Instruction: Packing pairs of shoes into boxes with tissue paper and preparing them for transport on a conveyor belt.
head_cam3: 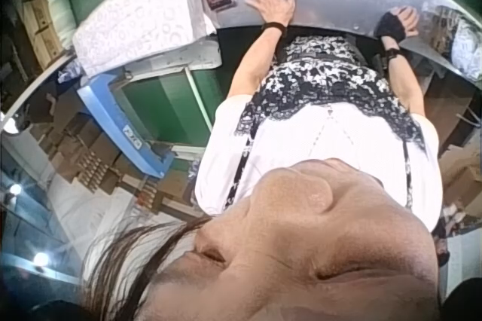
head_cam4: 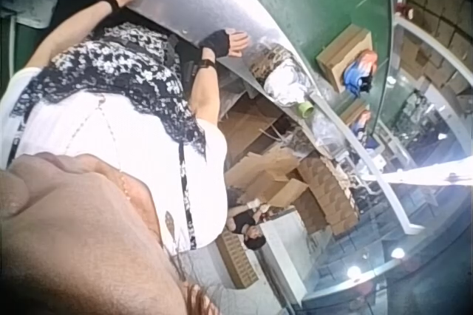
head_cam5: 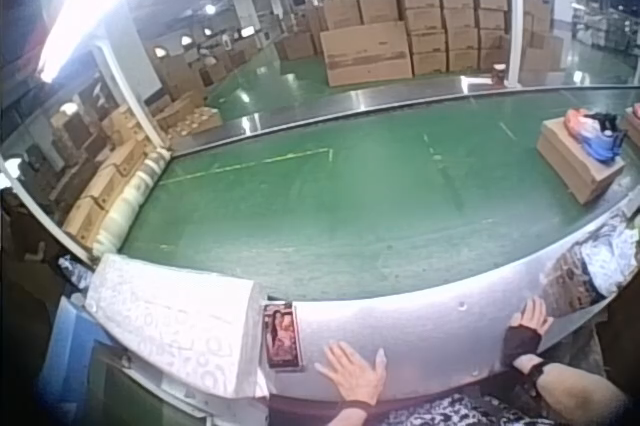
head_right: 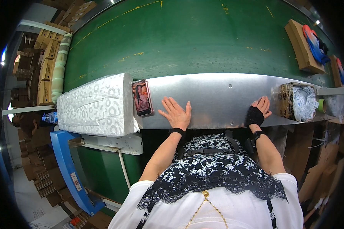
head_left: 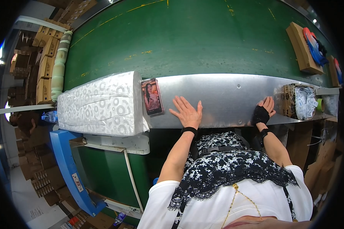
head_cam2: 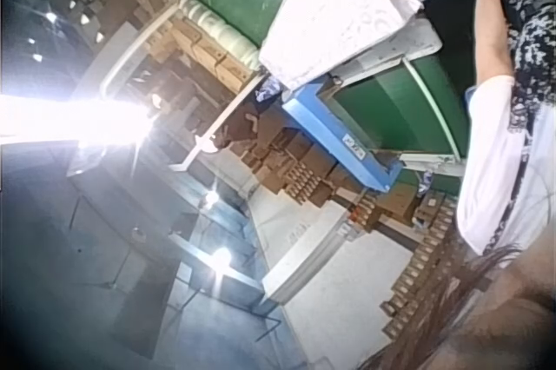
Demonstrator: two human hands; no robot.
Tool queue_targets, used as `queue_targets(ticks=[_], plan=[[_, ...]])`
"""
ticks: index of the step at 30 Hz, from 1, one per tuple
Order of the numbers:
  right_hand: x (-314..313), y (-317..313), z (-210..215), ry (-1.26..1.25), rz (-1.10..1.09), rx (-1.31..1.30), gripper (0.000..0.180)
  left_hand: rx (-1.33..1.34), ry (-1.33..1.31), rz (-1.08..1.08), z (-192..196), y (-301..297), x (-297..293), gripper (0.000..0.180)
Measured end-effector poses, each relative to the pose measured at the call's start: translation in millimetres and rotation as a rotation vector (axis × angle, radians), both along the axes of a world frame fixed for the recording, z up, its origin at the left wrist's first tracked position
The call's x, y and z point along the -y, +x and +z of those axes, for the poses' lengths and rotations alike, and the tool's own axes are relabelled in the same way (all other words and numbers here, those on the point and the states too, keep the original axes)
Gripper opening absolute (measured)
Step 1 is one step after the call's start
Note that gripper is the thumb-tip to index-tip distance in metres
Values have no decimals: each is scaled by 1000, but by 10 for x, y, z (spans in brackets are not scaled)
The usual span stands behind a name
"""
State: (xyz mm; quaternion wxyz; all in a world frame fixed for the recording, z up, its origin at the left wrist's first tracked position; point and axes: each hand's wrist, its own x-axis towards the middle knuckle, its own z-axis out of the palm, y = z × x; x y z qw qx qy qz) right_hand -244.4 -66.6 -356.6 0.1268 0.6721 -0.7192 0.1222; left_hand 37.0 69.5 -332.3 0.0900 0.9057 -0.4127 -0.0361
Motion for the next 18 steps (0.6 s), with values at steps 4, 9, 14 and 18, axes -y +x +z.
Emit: queue_targets(ticks=[4,9,14,18], plan=[[-1,7,10,26,-10,-5,39,4,-6,-2,-4,3,-5,81],[0,-9,-9,35,-9,-12,40,0,0,-1,6,-2,-2,81],[0,-5,2,58,-14,5,40,15,-1,0,-4,-3,-3,81],[2,3,7,43,-15,9,41,17,-1,-1,-8,-3,-1,81]])
